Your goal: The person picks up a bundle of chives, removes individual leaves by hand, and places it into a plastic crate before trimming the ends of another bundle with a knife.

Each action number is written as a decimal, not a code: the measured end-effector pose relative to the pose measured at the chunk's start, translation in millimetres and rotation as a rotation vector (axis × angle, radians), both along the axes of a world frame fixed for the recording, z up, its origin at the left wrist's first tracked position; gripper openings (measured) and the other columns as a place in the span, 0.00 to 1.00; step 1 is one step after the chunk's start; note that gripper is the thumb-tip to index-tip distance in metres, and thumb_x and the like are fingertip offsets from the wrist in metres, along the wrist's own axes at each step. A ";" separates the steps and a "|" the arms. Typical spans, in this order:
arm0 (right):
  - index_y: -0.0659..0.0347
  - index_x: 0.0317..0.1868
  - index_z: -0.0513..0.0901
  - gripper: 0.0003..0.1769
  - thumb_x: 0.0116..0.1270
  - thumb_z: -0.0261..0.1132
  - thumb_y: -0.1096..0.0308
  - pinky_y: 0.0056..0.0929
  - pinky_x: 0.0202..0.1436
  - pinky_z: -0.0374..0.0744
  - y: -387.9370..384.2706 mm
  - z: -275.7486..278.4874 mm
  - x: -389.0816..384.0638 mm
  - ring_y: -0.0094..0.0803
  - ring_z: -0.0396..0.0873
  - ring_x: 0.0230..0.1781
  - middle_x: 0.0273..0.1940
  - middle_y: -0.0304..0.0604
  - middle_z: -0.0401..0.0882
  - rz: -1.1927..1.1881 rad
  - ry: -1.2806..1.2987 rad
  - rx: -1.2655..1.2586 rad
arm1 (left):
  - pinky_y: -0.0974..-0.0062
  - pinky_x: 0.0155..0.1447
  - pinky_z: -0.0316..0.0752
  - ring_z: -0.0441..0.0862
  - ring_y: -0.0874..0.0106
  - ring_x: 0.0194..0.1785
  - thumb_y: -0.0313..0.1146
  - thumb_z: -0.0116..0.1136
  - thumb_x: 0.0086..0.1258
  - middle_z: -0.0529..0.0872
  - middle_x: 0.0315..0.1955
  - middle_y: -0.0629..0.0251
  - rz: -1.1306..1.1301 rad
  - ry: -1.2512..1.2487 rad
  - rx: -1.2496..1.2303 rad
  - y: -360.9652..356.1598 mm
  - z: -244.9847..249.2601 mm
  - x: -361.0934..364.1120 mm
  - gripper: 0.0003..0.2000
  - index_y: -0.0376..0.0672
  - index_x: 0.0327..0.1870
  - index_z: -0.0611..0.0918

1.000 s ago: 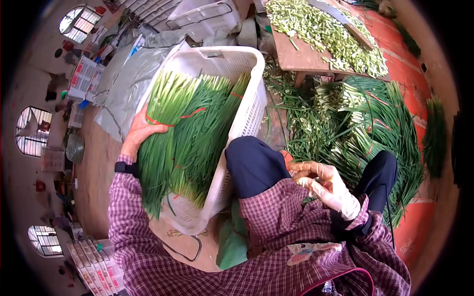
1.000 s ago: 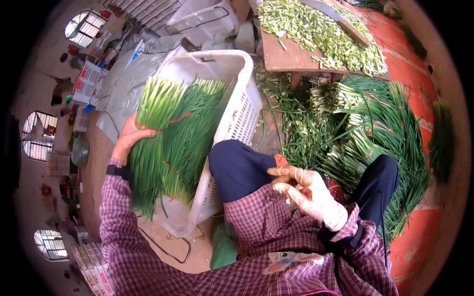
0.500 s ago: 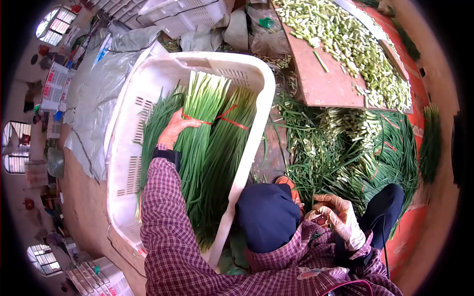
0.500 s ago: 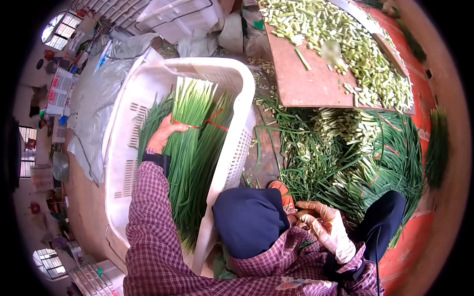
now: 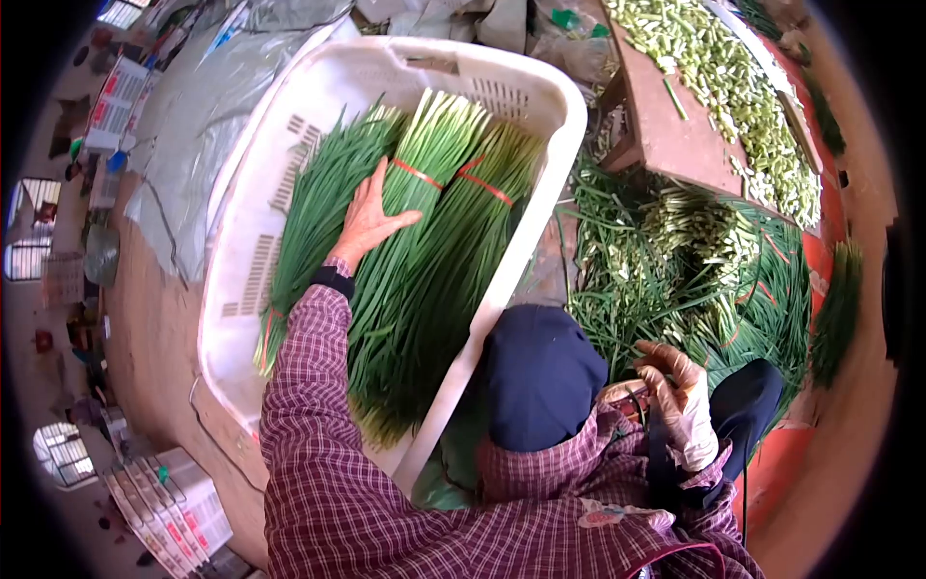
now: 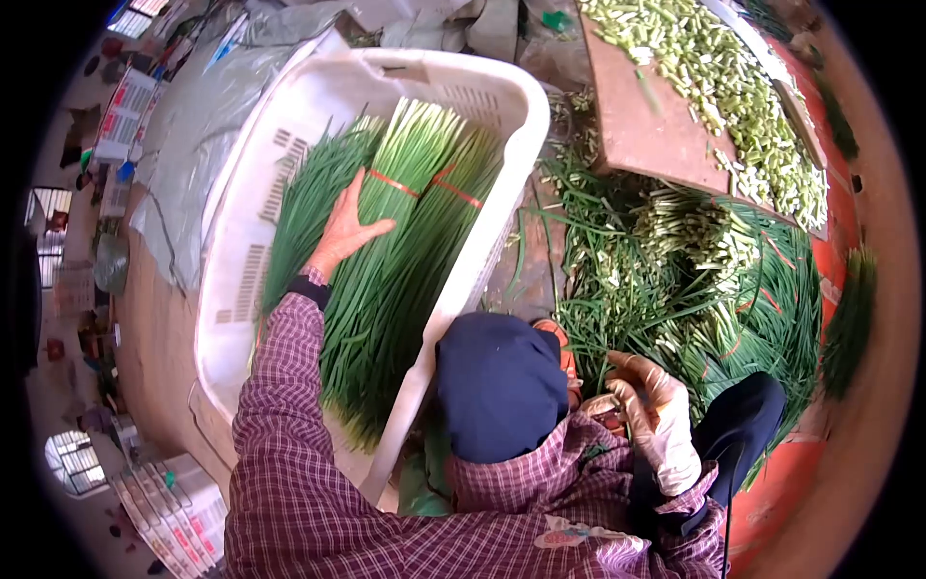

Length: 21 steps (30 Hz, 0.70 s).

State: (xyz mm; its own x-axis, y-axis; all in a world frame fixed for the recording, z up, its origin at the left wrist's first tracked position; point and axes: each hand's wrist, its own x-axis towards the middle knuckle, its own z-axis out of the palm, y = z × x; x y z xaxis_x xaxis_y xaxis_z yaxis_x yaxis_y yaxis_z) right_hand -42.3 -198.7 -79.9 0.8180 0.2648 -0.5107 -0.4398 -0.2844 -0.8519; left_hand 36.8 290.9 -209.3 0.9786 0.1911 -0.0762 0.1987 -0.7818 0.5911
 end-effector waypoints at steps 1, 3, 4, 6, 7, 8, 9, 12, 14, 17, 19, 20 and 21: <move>0.68 0.60 0.79 0.18 0.71 0.59 0.75 0.21 0.48 0.75 -0.1 6.3 -1.3 0.23 0.77 0.42 0.42 0.39 0.82 -0.007 0.036 -0.046 | 0.55 0.75 0.58 0.61 0.50 0.73 0.51 0.74 0.53 0.62 0.71 0.44 -0.030 0.021 0.114 -0.3 5.4 -22.8 0.54 0.46 0.79 0.52; 0.68 0.59 0.79 0.18 0.71 0.61 0.72 0.21 0.49 0.75 -7.9 -0.8 -7.5 0.23 0.76 0.42 0.42 0.40 0.81 0.001 -0.011 -0.047 | 0.53 0.75 0.57 0.59 0.49 0.74 0.48 0.76 0.49 0.61 0.72 0.48 -0.055 0.044 0.248 8.6 9.4 -69.3 0.56 0.52 0.79 0.52; 0.68 0.59 0.79 0.18 0.70 0.61 0.72 0.22 0.49 0.75 -8.8 -1.4 -10.9 0.23 0.76 0.42 0.42 0.41 0.81 -0.017 -0.010 -0.031 | 0.53 0.75 0.57 0.59 0.49 0.74 0.48 0.76 0.49 0.61 0.72 0.48 -0.036 0.053 0.254 17.4 14.3 -95.4 0.56 0.52 0.79 0.52; 0.67 0.61 0.78 0.17 0.73 0.60 0.76 0.13 0.36 0.75 -13.2 -6.0 -12.9 0.15 0.73 0.33 0.42 0.38 0.80 0.066 -0.087 -0.067 | 0.53 0.74 0.59 0.61 0.52 0.73 0.45 0.75 0.48 0.63 0.70 0.53 -0.011 0.177 0.387 37.3 28.6 -149.8 0.55 0.52 0.79 0.53; 0.67 0.60 0.78 0.17 0.73 0.60 0.76 0.13 0.37 0.75 -15.2 -10.5 -14.0 0.15 0.74 0.34 0.42 0.38 0.80 0.080 -0.113 -0.052 | 0.52 0.73 0.59 0.61 0.53 0.73 0.42 0.76 0.46 0.63 0.71 0.55 -0.019 0.237 0.458 52.8 34.9 -177.3 0.55 0.52 0.78 0.54; 0.67 0.60 0.78 0.17 0.73 0.60 0.76 0.13 0.37 0.75 -16.0 -12.6 -16.1 0.16 0.74 0.34 0.41 0.37 0.80 0.090 -0.139 -0.038 | 0.51 0.72 0.60 0.60 0.54 0.73 0.39 0.77 0.45 0.63 0.71 0.57 -0.030 0.297 0.527 67.9 42.2 -204.2 0.55 0.53 0.78 0.55; 0.67 0.59 0.79 0.16 0.73 0.60 0.76 0.14 0.39 0.75 -14.7 -8.0 -17.1 0.16 0.74 0.36 0.41 0.37 0.80 0.100 -0.111 -0.034 | 0.52 0.70 0.63 0.62 0.54 0.72 0.38 0.77 0.45 0.65 0.69 0.56 -0.012 0.395 0.583 78.0 51.9 -231.5 0.52 0.52 0.75 0.61; 0.67 0.60 0.78 0.16 0.73 0.60 0.76 0.14 0.40 0.76 -15.5 -10.0 -22.2 0.17 0.75 0.37 0.43 0.37 0.79 0.106 -0.087 -0.019 | 0.55 0.63 0.70 0.70 0.54 0.66 0.35 0.77 0.46 0.73 0.63 0.54 0.093 0.593 0.652 116.2 66.3 -279.2 0.40 0.47 0.66 0.73; 0.67 0.61 0.77 0.17 0.73 0.60 0.75 0.14 0.38 0.75 -14.6 -9.4 -25.8 0.16 0.74 0.36 0.42 0.35 0.79 0.151 -0.131 -0.022 | 0.58 0.58 0.75 0.76 0.55 0.61 0.33 0.76 0.48 0.80 0.57 0.54 0.184 0.698 0.658 111.7 79.1 -294.0 0.31 0.45 0.59 0.80; 0.67 0.60 0.78 0.17 0.73 0.60 0.74 0.14 0.36 0.74 -11.9 -3.9 -30.9 0.15 0.72 0.33 0.41 0.34 0.79 0.191 -0.134 -0.034 | 0.73 0.44 0.79 0.86 0.66 0.35 0.29 0.70 0.58 0.89 0.31 0.61 0.401 -0.093 0.462 80.9 99.3 -290.0 0.10 0.38 0.39 0.85; 0.67 0.60 0.78 0.16 0.73 0.60 0.74 0.14 0.34 0.73 -12.8 -5.6 -34.8 0.14 0.71 0.31 0.39 0.33 0.79 0.232 -0.198 -0.030 | 0.76 0.41 0.79 0.85 0.71 0.34 0.28 0.69 0.58 0.88 0.29 0.61 0.467 -0.170 0.147 62.0 90.4 -277.1 0.09 0.36 0.38 0.86; 0.67 0.60 0.78 0.16 0.73 0.60 0.74 0.14 0.34 0.73 -14.2 -4.8 -36.5 0.14 0.71 0.31 0.39 0.33 0.79 0.235 -0.202 -0.027 | 0.78 0.39 0.78 0.84 0.76 0.32 0.27 0.69 0.58 0.87 0.27 0.60 0.518 -0.240 -0.172 50.6 86.0 -271.0 0.08 0.35 0.37 0.86; 0.68 0.60 0.78 0.16 0.73 0.60 0.75 0.15 0.35 0.73 -16.0 -4.1 -38.0 0.15 0.72 0.31 0.40 0.34 0.79 0.232 -0.199 -0.004 | 0.81 0.38 0.77 0.83 0.79 0.32 0.27 0.69 0.59 0.87 0.27 0.62 0.543 -0.224 -0.226 33.6 83.5 -262.9 0.07 0.35 0.36 0.86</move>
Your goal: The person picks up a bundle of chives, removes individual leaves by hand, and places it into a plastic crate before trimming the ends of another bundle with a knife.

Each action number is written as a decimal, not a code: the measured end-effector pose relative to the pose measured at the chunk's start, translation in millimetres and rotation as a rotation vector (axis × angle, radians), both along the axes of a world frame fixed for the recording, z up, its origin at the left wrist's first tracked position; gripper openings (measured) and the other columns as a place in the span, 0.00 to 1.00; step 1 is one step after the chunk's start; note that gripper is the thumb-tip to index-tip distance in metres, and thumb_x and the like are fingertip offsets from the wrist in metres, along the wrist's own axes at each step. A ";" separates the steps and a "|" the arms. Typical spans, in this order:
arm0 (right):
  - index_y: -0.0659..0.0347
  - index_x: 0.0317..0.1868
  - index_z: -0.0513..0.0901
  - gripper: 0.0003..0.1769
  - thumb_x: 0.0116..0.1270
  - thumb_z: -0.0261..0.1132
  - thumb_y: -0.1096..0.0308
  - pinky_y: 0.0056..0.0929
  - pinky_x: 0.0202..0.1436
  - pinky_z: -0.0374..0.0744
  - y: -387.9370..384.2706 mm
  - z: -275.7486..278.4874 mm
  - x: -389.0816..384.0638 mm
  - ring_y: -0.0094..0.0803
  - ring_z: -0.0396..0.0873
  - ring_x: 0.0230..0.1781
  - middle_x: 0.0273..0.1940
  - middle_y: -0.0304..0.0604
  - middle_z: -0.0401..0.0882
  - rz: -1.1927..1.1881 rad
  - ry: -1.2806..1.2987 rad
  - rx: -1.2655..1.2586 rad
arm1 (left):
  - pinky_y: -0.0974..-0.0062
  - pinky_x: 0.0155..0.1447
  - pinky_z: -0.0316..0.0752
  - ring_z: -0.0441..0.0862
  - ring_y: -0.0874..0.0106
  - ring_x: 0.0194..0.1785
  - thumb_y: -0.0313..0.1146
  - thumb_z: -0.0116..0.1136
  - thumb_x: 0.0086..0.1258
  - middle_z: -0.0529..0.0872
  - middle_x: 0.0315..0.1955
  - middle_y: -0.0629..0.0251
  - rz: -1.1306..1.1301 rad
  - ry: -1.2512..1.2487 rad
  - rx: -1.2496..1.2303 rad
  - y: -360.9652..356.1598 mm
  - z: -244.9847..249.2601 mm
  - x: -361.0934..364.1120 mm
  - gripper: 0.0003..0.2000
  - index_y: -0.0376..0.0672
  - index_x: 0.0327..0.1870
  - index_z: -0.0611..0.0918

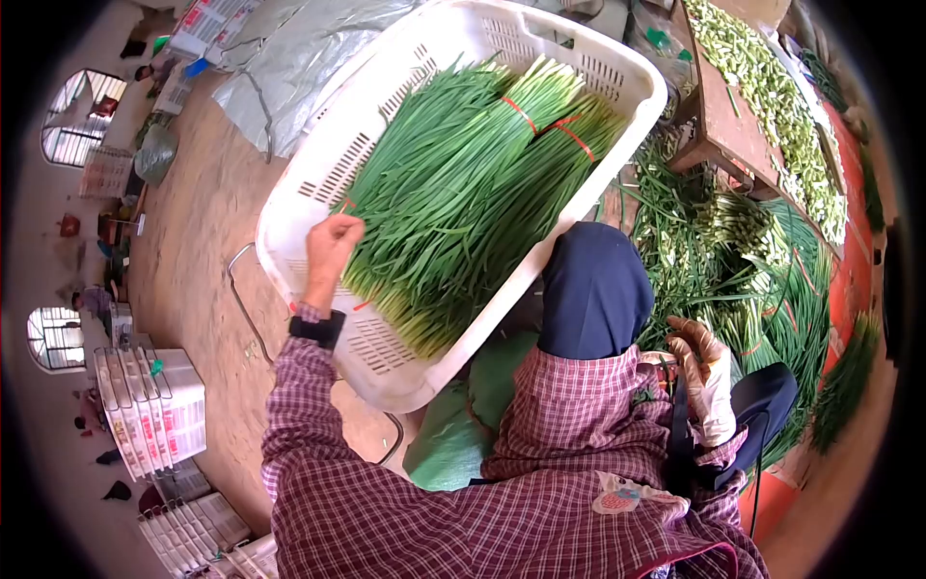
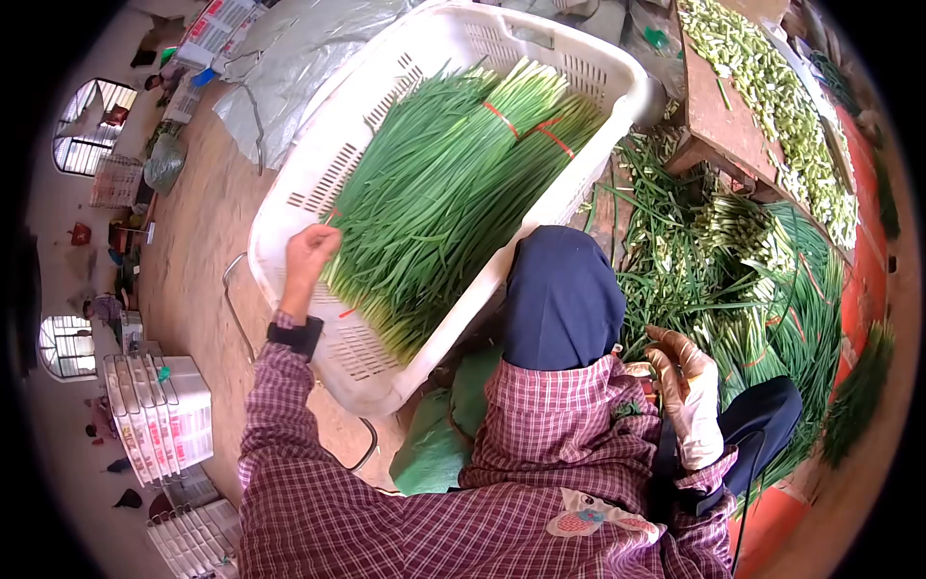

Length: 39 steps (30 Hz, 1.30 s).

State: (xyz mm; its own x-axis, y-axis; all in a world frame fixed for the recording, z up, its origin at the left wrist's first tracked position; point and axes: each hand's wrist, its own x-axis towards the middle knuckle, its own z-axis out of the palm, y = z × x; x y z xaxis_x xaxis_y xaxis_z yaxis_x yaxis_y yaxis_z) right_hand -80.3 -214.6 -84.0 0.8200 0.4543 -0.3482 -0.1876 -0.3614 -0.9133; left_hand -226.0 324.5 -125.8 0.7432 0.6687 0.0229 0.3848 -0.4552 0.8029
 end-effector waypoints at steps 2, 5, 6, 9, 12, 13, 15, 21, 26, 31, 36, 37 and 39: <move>0.68 0.59 0.78 0.16 0.73 0.60 0.75 0.15 0.35 0.74 -2.6 1.4 -3.3 0.15 0.72 0.31 0.40 0.34 0.79 -0.005 0.003 0.023 | 0.83 0.37 0.76 0.81 0.83 0.31 0.27 0.68 0.60 0.87 0.26 0.63 0.014 0.000 -0.057 -28.2 -7.4 18.4 0.06 0.35 0.35 0.86; 0.68 0.59 0.78 0.16 0.73 0.59 0.75 0.16 0.36 0.76 -6.6 4.0 -9.4 0.16 0.74 0.33 0.40 0.36 0.79 -0.090 0.031 0.040 | 0.79 0.35 0.76 0.83 0.77 0.29 0.26 0.67 0.59 0.86 0.25 0.61 -0.089 0.048 0.132 -44.2 -25.1 43.6 0.05 0.36 0.34 0.86; 0.68 0.59 0.78 0.16 0.74 0.59 0.75 0.17 0.36 0.77 -8.1 4.6 -10.6 0.17 0.75 0.34 0.40 0.37 0.80 -0.105 0.046 0.065 | 0.77 0.34 0.76 0.83 0.74 0.29 0.25 0.67 0.59 0.86 0.25 0.60 -0.143 0.028 0.227 -44.0 -34.7 49.7 0.04 0.36 0.33 0.86; 0.68 0.59 0.78 0.16 0.74 0.59 0.74 0.17 0.37 0.77 -11.0 10.0 -12.8 0.17 0.76 0.36 0.41 0.37 0.81 -0.151 0.119 0.073 | 0.74 0.38 0.79 0.84 0.72 0.29 0.25 0.66 0.59 0.87 0.26 0.59 -0.197 0.072 0.321 -47.2 -45.3 61.4 0.06 0.33 0.35 0.86; 0.68 0.59 0.78 0.16 0.74 0.59 0.74 0.16 0.38 0.76 -18.9 1.3 -13.7 0.16 0.76 0.35 0.41 0.37 0.81 -0.101 -0.015 0.028 | 0.72 0.39 0.79 0.84 0.69 0.29 0.26 0.67 0.57 0.87 0.26 0.59 -0.146 0.104 0.469 -49.6 -53.1 68.0 0.06 0.35 0.35 0.86; 0.68 0.59 0.78 0.16 0.74 0.59 0.74 0.15 0.38 0.76 -20.1 0.0 -13.7 0.16 0.76 0.35 0.41 0.36 0.81 -0.101 -0.009 0.007 | 0.69 0.40 0.79 0.84 0.65 0.30 0.26 0.68 0.56 0.87 0.28 0.58 -0.114 0.123 0.438 -49.8 -54.3 69.5 0.06 0.36 0.34 0.86; 0.68 0.59 0.78 0.16 0.74 0.59 0.74 0.15 0.38 0.75 -20.3 0.2 -13.9 0.16 0.76 0.35 0.41 0.36 0.81 -0.101 -0.004 -0.014 | 0.66 0.41 0.80 0.85 0.62 0.30 0.26 0.69 0.54 0.86 0.29 0.56 -0.082 0.139 0.407 -49.7 -56.0 71.5 0.06 0.37 0.33 0.86; 0.69 0.60 0.77 0.17 0.74 0.60 0.75 0.15 0.37 0.76 -16.6 2.9 -16.5 0.17 0.77 0.34 0.42 0.38 0.80 -0.088 0.040 0.025 | 0.71 0.37 0.79 0.84 0.65 0.27 0.27 0.68 0.54 0.86 0.24 0.56 -0.058 0.082 0.400 -47.3 -63.3 79.3 0.05 0.37 0.29 0.86; 0.70 0.60 0.76 0.17 0.74 0.60 0.74 0.16 0.39 0.78 -15.5 3.5 -17.2 0.19 0.78 0.36 0.43 0.39 0.81 -0.098 0.065 -0.017 | 0.77 0.31 0.75 0.81 0.77 0.25 0.26 0.68 0.56 0.86 0.22 0.67 0.068 0.039 -0.080 -37.5 -72.3 74.6 0.02 0.38 0.28 0.86; 0.69 0.60 0.77 0.16 0.74 0.60 0.74 0.15 0.37 0.77 -18.4 -3.0 -18.6 0.18 0.78 0.35 0.42 0.39 0.81 -0.129 0.100 0.014 | 0.80 0.31 0.76 0.82 0.77 0.27 0.29 0.67 0.62 0.87 0.28 0.66 0.252 -0.128 -0.416 -35.2 -70.1 65.4 0.07 0.38 0.39 0.86; 0.69 0.59 0.77 0.16 0.73 0.59 0.76 0.13 0.34 0.74 -12.7 -3.2 -18.8 0.15 0.75 0.33 0.41 0.37 0.82 -0.106 0.130 -0.033 | 0.80 0.31 0.78 0.83 0.75 0.30 0.27 0.63 0.65 0.87 0.30 0.62 -0.064 -0.114 -0.620 -95.5 -28.4 86.4 0.07 0.35 0.41 0.84; 0.69 0.59 0.77 0.16 0.73 0.59 0.76 0.13 0.34 0.74 -13.1 -2.6 -20.2 0.15 0.75 0.33 0.41 0.37 0.82 -0.109 0.129 -0.035 | 0.80 0.31 0.78 0.84 0.75 0.30 0.27 0.62 0.66 0.87 0.30 0.61 -0.108 -0.067 -0.632 -104.2 -30.0 92.3 0.07 0.34 0.41 0.84; 0.69 0.59 0.77 0.15 0.73 0.59 0.77 0.12 0.34 0.74 -13.9 -1.7 -21.6 0.15 0.75 0.33 0.40 0.36 0.82 -0.100 0.136 0.007 | 0.80 0.31 0.77 0.83 0.75 0.29 0.26 0.61 0.66 0.87 0.30 0.61 -0.111 0.012 -0.723 -112.4 -41.0 98.8 0.07 0.33 0.40 0.84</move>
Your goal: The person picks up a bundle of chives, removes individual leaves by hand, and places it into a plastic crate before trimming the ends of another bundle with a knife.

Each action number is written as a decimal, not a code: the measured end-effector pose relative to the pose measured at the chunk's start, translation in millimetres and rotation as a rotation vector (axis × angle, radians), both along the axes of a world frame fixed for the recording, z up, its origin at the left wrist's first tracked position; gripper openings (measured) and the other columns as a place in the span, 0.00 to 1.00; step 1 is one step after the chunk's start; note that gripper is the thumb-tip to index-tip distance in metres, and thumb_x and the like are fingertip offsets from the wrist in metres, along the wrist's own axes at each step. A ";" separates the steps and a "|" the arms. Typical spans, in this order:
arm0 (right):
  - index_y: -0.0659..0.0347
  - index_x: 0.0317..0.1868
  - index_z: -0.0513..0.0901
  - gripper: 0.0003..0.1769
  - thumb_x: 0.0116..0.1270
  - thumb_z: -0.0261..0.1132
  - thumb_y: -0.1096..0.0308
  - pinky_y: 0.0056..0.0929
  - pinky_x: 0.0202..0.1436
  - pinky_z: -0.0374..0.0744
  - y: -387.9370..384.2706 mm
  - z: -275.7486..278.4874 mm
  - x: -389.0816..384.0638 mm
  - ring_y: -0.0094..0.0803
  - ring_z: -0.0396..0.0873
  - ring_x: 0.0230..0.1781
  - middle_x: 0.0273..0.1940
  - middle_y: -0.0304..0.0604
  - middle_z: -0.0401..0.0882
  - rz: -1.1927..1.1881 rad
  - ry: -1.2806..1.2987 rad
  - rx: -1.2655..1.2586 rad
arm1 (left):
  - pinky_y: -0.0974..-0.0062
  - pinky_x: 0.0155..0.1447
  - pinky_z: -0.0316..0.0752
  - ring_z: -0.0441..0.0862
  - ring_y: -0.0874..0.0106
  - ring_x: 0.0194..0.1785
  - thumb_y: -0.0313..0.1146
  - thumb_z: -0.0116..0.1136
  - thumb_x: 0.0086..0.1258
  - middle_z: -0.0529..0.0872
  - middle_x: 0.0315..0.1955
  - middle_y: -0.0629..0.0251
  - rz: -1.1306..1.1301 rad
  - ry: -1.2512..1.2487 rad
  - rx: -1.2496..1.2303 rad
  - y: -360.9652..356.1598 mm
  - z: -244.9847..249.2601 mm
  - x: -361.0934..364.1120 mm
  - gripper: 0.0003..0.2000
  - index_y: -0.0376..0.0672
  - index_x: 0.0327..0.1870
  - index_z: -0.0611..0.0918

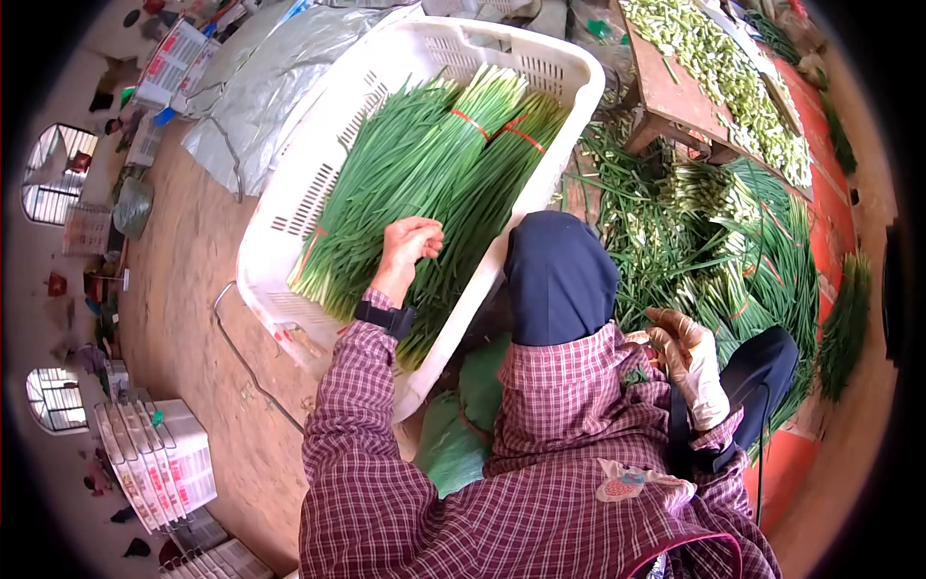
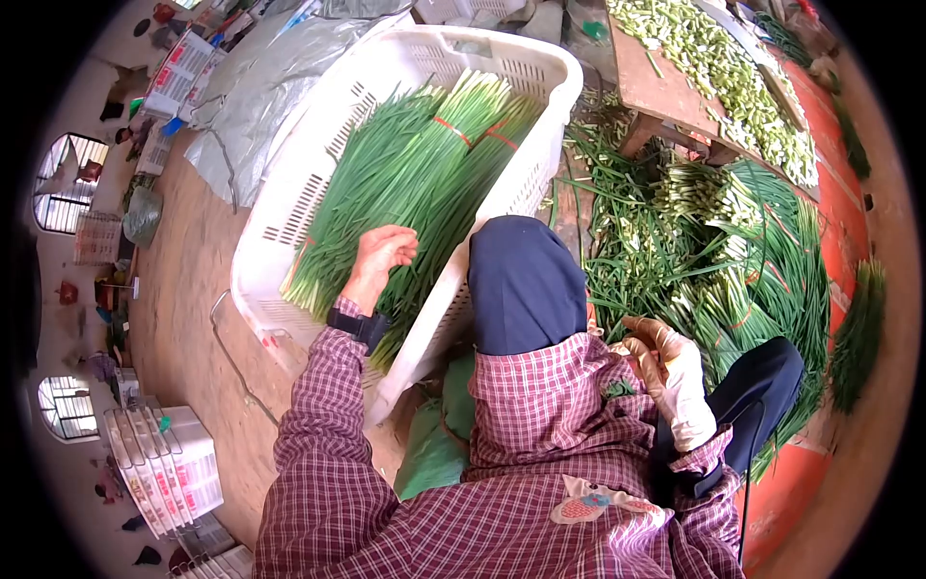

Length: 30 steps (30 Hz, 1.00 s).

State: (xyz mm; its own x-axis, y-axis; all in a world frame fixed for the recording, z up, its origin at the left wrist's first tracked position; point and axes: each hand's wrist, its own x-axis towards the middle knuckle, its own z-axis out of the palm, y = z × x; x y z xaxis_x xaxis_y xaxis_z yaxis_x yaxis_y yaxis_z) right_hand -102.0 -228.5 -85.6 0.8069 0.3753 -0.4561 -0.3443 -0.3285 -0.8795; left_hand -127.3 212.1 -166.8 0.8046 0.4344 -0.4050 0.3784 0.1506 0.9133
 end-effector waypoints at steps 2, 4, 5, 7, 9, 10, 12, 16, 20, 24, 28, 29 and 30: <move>0.70 0.59 0.77 0.15 0.73 0.59 0.77 0.12 0.34 0.74 -0.6 3.9 -0.3 0.15 0.76 0.34 0.40 0.37 0.83 -0.024 -0.007 0.022 | 0.80 0.30 0.78 0.83 0.74 0.28 0.25 0.60 0.65 0.87 0.29 0.60 0.020 0.033 0.015 2.2 -16.5 3.5 0.07 0.31 0.40 0.84; 0.69 0.59 0.77 0.15 0.74 0.58 0.77 0.12 0.35 0.74 -4.1 3.4 -0.5 0.16 0.77 0.36 0.41 0.38 0.84 -0.045 0.016 0.002 | 0.78 0.32 0.80 0.84 0.73 0.30 0.26 0.62 0.66 0.87 0.31 0.58 0.079 0.144 0.114 9.5 -28.5 2.5 0.09 0.32 0.43 0.84; 0.69 0.59 0.77 0.15 0.74 0.58 0.77 0.12 0.36 0.75 -5.7 0.5 -0.9 0.16 0.77 0.36 0.41 0.38 0.84 -0.065 0.014 0.005 | 0.78 0.32 0.81 0.84 0.72 0.30 0.25 0.62 0.65 0.87 0.31 0.58 0.093 0.164 0.127 12.8 -33.2 2.3 0.10 0.30 0.44 0.84; 0.69 0.59 0.77 0.15 0.73 0.58 0.77 0.12 0.36 0.74 -3.4 0.8 -1.6 0.15 0.77 0.35 0.41 0.37 0.84 -0.074 0.022 0.004 | 0.78 0.33 0.81 0.85 0.72 0.30 0.25 0.62 0.65 0.87 0.31 0.57 0.102 0.153 0.124 14.7 -39.9 2.2 0.10 0.30 0.45 0.84; 0.69 0.59 0.77 0.15 0.73 0.58 0.77 0.12 0.35 0.74 -2.5 -1.2 -1.0 0.15 0.76 0.34 0.41 0.37 0.83 -0.077 0.030 0.002 | 0.78 0.33 0.81 0.85 0.72 0.30 0.24 0.62 0.65 0.87 0.31 0.57 0.116 0.142 0.120 15.4 -41.7 1.9 0.11 0.29 0.46 0.84; 0.69 0.59 0.77 0.15 0.73 0.58 0.78 0.12 0.35 0.74 -3.8 -5.6 -0.3 0.15 0.76 0.34 0.41 0.37 0.83 -0.049 0.027 -0.011 | 0.77 0.34 0.81 0.85 0.72 0.30 0.24 0.62 0.65 0.87 0.32 0.56 0.120 0.115 0.089 14.7 -41.4 3.5 0.11 0.29 0.46 0.84; 0.69 0.59 0.77 0.15 0.73 0.58 0.78 0.11 0.35 0.74 -4.3 -7.8 0.0 0.14 0.75 0.34 0.41 0.36 0.83 -0.019 0.023 -0.026 | 0.77 0.34 0.82 0.85 0.72 0.30 0.24 0.62 0.65 0.87 0.32 0.56 0.127 0.087 0.056 13.6 -41.5 5.9 0.11 0.28 0.46 0.84; 0.69 0.58 0.78 0.15 0.73 0.58 0.78 0.11 0.35 0.73 -3.5 -6.4 0.3 0.14 0.75 0.34 0.41 0.37 0.83 -0.015 0.003 -0.003 | 0.77 0.34 0.82 0.85 0.71 0.30 0.25 0.63 0.65 0.87 0.32 0.56 0.146 0.061 0.037 14.8 -46.5 9.3 0.11 0.28 0.46 0.83; 0.69 0.58 0.77 0.15 0.73 0.58 0.77 0.11 0.35 0.73 -1.1 -5.1 0.3 0.15 0.76 0.35 0.41 0.37 0.83 -0.032 0.008 -0.009 | 0.78 0.31 0.81 0.84 0.73 0.25 0.27 0.64 0.64 0.87 0.28 0.58 0.159 0.016 0.041 14.3 -47.4 14.4 0.09 0.29 0.40 0.84; 0.70 0.59 0.77 0.15 0.74 0.58 0.78 0.12 0.35 0.74 -3.4 -7.0 1.1 0.15 0.77 0.37 0.42 0.38 0.84 -0.014 0.011 -0.014 | 0.77 0.30 0.81 0.83 0.73 0.24 0.27 0.65 0.64 0.86 0.27 0.58 0.164 0.012 0.045 10.8 -44.0 21.7 0.08 0.29 0.38 0.84; 0.70 0.59 0.77 0.15 0.74 0.58 0.77 0.12 0.36 0.74 -3.0 -4.9 0.9 0.16 0.77 0.38 0.43 0.39 0.83 0.005 -0.018 -0.014 | 0.77 0.28 0.80 0.83 0.72 0.24 0.27 0.66 0.63 0.86 0.27 0.58 0.197 0.025 0.084 8.9 -50.2 25.1 0.08 0.31 0.38 0.84; 0.70 0.59 0.77 0.15 0.74 0.58 0.77 0.12 0.36 0.74 -2.2 -5.1 0.6 0.16 0.77 0.38 0.43 0.39 0.83 -0.003 -0.018 -0.018 | 0.76 0.28 0.80 0.83 0.71 0.24 0.27 0.66 0.62 0.87 0.28 0.58 0.212 0.031 0.080 9.2 -51.3 24.3 0.08 0.31 0.39 0.85; 0.70 0.59 0.77 0.15 0.74 0.58 0.77 0.12 0.37 0.75 -4.1 -6.1 1.0 0.16 0.77 0.38 0.43 0.39 0.82 0.026 -0.037 -0.031 | 0.76 0.29 0.80 0.83 0.71 0.25 0.27 0.66 0.61 0.87 0.28 0.58 0.264 0.014 0.031 8.7 -54.0 23.2 0.08 0.33 0.38 0.85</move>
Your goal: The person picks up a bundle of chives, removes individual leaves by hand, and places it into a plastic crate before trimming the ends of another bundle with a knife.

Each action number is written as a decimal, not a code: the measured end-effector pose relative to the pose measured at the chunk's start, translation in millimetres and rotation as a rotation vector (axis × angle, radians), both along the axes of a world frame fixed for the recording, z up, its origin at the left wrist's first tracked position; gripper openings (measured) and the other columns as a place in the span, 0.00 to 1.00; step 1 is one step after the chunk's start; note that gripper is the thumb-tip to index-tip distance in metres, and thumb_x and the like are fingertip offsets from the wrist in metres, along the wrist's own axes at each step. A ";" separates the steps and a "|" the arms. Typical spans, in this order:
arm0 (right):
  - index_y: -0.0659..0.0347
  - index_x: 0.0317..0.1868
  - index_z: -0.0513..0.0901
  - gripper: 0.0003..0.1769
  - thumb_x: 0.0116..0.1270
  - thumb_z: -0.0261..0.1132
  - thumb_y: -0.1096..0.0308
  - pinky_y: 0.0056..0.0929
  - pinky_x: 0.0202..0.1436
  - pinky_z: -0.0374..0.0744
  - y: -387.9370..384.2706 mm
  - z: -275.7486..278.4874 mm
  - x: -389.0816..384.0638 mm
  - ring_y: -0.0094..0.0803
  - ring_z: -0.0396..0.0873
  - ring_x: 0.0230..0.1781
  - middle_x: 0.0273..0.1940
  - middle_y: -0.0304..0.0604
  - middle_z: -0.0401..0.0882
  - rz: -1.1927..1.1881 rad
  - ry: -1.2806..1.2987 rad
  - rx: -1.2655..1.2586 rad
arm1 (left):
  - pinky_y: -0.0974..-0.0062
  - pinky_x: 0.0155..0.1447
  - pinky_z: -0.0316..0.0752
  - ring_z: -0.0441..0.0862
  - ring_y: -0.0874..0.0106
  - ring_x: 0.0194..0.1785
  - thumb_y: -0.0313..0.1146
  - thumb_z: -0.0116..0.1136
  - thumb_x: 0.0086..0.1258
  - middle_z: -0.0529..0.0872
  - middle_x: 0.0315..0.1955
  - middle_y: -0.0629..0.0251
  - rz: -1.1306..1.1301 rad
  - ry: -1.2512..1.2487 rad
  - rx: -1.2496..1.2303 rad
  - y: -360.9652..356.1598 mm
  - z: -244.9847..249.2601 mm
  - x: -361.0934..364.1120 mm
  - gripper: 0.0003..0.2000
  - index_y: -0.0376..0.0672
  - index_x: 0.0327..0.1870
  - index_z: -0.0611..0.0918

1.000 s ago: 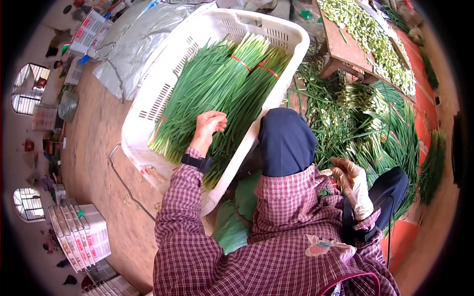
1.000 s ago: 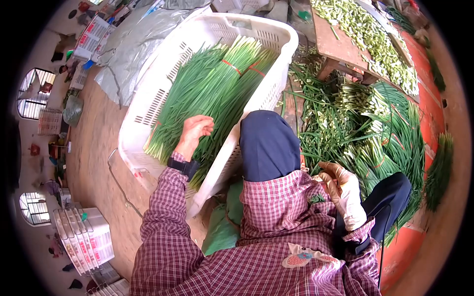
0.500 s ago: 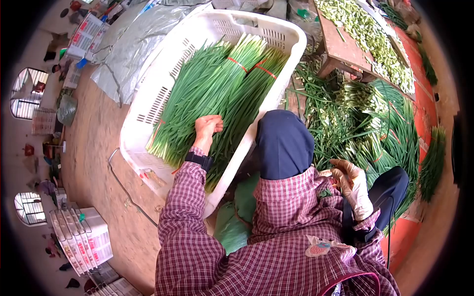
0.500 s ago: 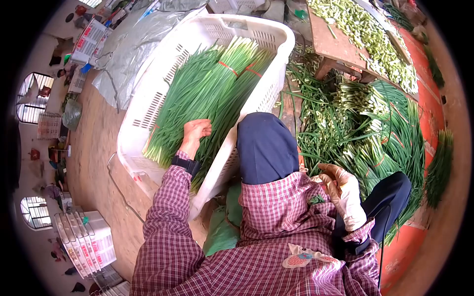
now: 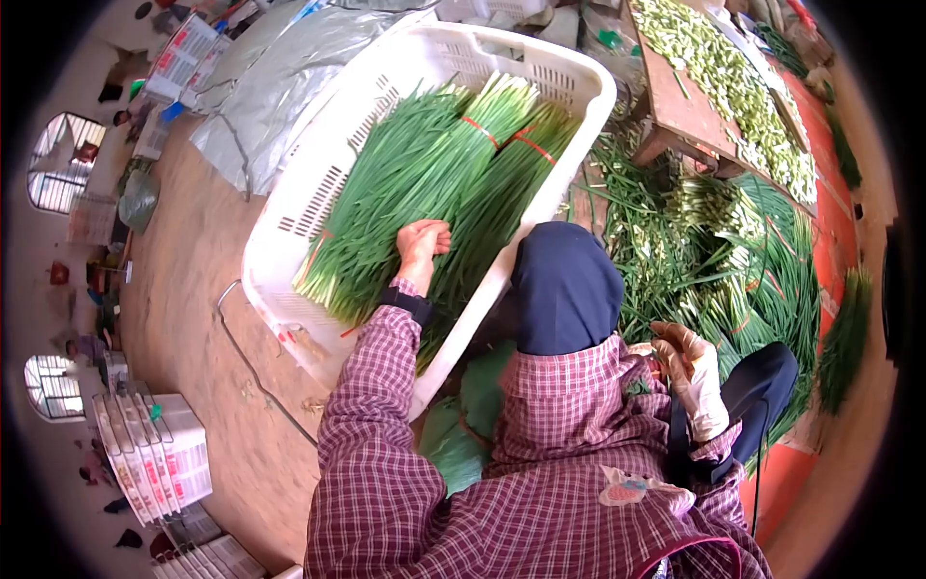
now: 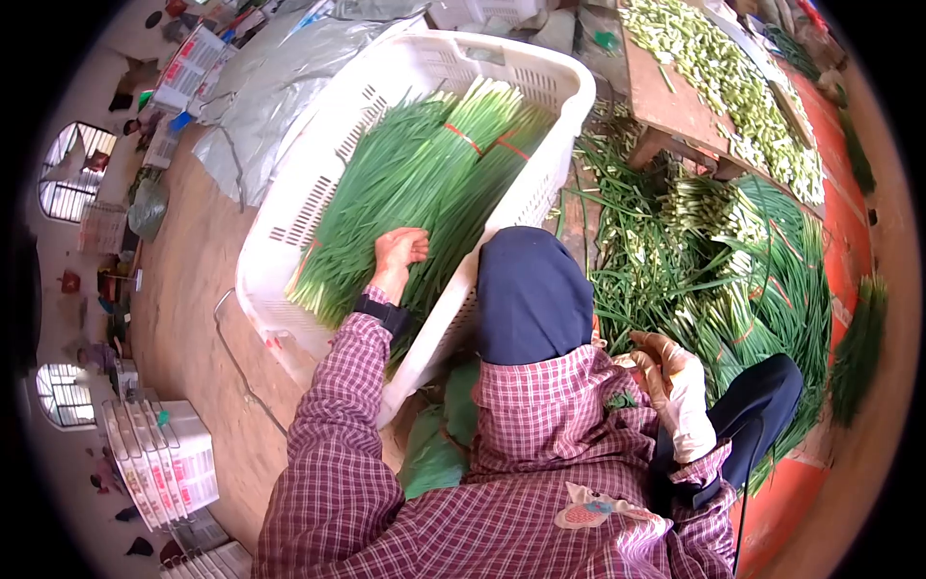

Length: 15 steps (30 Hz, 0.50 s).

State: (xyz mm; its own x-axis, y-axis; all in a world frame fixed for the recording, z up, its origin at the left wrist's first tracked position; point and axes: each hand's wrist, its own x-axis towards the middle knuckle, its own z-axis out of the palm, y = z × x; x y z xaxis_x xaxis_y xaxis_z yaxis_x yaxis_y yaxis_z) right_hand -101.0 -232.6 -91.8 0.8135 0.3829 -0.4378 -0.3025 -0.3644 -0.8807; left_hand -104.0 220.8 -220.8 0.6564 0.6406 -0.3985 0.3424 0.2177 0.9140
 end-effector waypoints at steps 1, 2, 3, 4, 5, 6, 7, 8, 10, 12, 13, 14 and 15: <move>0.70 0.59 0.77 0.15 0.74 0.58 0.77 0.12 0.38 0.75 1.8 2.6 0.2 0.17 0.77 0.38 0.43 0.38 0.82 -0.014 0.029 0.006 | 0.75 0.30 0.80 0.83 0.70 0.25 0.27 0.66 0.61 0.87 0.27 0.59 0.049 -0.022 -0.065 -2.3 0.7 -1.7 0.08 0.33 0.38 0.85; 0.71 0.59 0.77 0.15 0.74 0.58 0.77 0.13 0.38 0.76 2.8 4.9 0.5 0.17 0.77 0.38 0.42 0.38 0.82 -0.031 0.058 0.010 | 0.74 0.31 0.80 0.83 0.70 0.26 0.27 0.66 0.61 0.86 0.27 0.59 0.094 -0.045 -0.131 -5.5 1.2 -3.5 0.08 0.34 0.38 0.85; 0.71 0.59 0.77 0.15 0.74 0.58 0.77 0.13 0.38 0.76 3.2 3.8 0.6 0.17 0.77 0.38 0.42 0.38 0.82 -0.025 0.053 0.013 | 0.75 0.31 0.79 0.82 0.70 0.25 0.27 0.66 0.61 0.85 0.25 0.60 0.161 -0.069 -0.189 -8.7 2.1 -6.2 0.07 0.34 0.36 0.84; 0.71 0.59 0.77 0.16 0.74 0.58 0.77 0.14 0.39 0.76 2.3 1.4 0.2 0.17 0.77 0.38 0.42 0.38 0.82 -0.052 0.056 0.040 | 0.75 0.31 0.79 0.82 0.70 0.25 0.27 0.66 0.61 0.85 0.25 0.60 0.165 -0.073 -0.188 -8.2 0.0 -11.1 0.07 0.34 0.36 0.84; 0.70 0.59 0.77 0.16 0.73 0.58 0.76 0.15 0.40 0.77 0.8 0.1 -0.7 0.18 0.77 0.38 0.42 0.38 0.82 -0.081 0.061 0.068 | 0.75 0.32 0.79 0.82 0.71 0.26 0.27 0.67 0.61 0.85 0.26 0.61 0.215 -0.152 -0.242 -6.7 -1.6 -16.6 0.07 0.34 0.36 0.84; 0.70 0.59 0.77 0.16 0.73 0.58 0.76 0.15 0.40 0.77 -0.1 0.0 -1.5 0.18 0.77 0.38 0.42 0.38 0.82 -0.080 0.058 0.072 | 0.76 0.34 0.78 0.82 0.72 0.28 0.28 0.67 0.61 0.85 0.27 0.63 0.264 -0.231 -0.295 -2.9 -2.1 -20.8 0.07 0.35 0.36 0.84; 0.70 0.59 0.77 0.16 0.73 0.60 0.74 0.17 0.40 0.78 -0.9 -0.1 -2.6 0.19 0.77 0.37 0.42 0.38 0.81 -0.069 0.018 0.079 | 0.77 0.36 0.78 0.82 0.74 0.31 0.29 0.67 0.62 0.85 0.29 0.64 0.272 -0.288 -0.327 2.1 1.3 -24.2 0.07 0.36 0.37 0.84; 0.70 0.58 0.78 0.16 0.73 0.61 0.72 0.18 0.40 0.80 -1.6 -0.4 -3.1 0.20 0.77 0.37 0.41 0.38 0.81 -0.059 -0.021 0.086 | 0.77 0.36 0.78 0.81 0.75 0.30 0.28 0.66 0.65 0.85 0.29 0.65 0.214 -0.385 -0.366 -0.4 25.2 -26.0 0.05 0.36 0.36 0.84; 0.70 0.58 0.78 0.16 0.73 0.61 0.72 0.19 0.41 0.79 -5.7 -3.3 -0.8 0.20 0.77 0.38 0.42 0.38 0.81 -0.028 -0.046 0.046 | 0.79 0.36 0.76 0.81 0.75 0.30 0.29 0.65 0.67 0.83 0.28 0.66 0.075 -0.516 -0.342 -33.1 98.5 -27.0 0.07 0.36 0.40 0.83; 0.70 0.58 0.79 0.16 0.72 0.61 0.72 0.20 0.47 0.77 0.6 12.0 -0.1 0.19 0.76 0.40 0.43 0.38 0.81 -0.006 -0.009 -0.016 | 0.78 0.39 0.79 0.83 0.75 0.36 0.32 0.63 0.70 0.85 0.33 0.60 -0.253 -0.511 -0.237 -85.0 170.3 -38.4 0.11 0.32 0.44 0.83; 0.71 0.59 0.77 0.17 0.73 0.59 0.74 0.19 0.44 0.78 5.1 18.2 0.5 0.20 0.78 0.38 0.43 0.41 0.81 -0.041 0.009 0.001 | 0.75 0.42 0.80 0.84 0.73 0.39 0.34 0.64 0.69 0.86 0.37 0.58 -0.502 -0.495 -0.260 -112.1 195.7 -47.5 0.14 0.31 0.47 0.82; 0.71 0.61 0.75 0.17 0.74 0.58 0.75 0.19 0.42 0.79 7.5 21.4 0.3 0.22 0.80 0.35 0.42 0.43 0.82 -0.082 0.028 0.015 | 0.73 0.44 0.82 0.84 0.72 0.43 0.37 0.65 0.69 0.86 0.40 0.55 -0.756 -0.473 -0.285 -136.7 210.1 -56.5 0.17 0.30 0.49 0.82; 0.71 0.60 0.77 0.17 0.73 0.59 0.76 0.19 0.41 0.79 0.8 6.4 2.2 0.21 0.79 0.36 0.42 0.42 0.82 -0.086 -0.055 0.071 | 0.70 0.47 0.82 0.84 0.69 0.45 0.38 0.67 0.67 0.86 0.43 0.54 -0.959 -0.500 -0.095 -160.2 211.8 -62.5 0.18 0.31 0.50 0.82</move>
State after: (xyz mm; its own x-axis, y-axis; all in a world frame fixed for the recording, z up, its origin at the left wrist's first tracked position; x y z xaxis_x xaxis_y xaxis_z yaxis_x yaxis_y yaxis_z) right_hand -98.8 -231.8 -85.4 0.8665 0.3390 -0.3663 -0.2809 -0.2756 -0.9193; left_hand -166.5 60.7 -9.0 0.9689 -0.2453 0.0320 0.0015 0.1350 0.9909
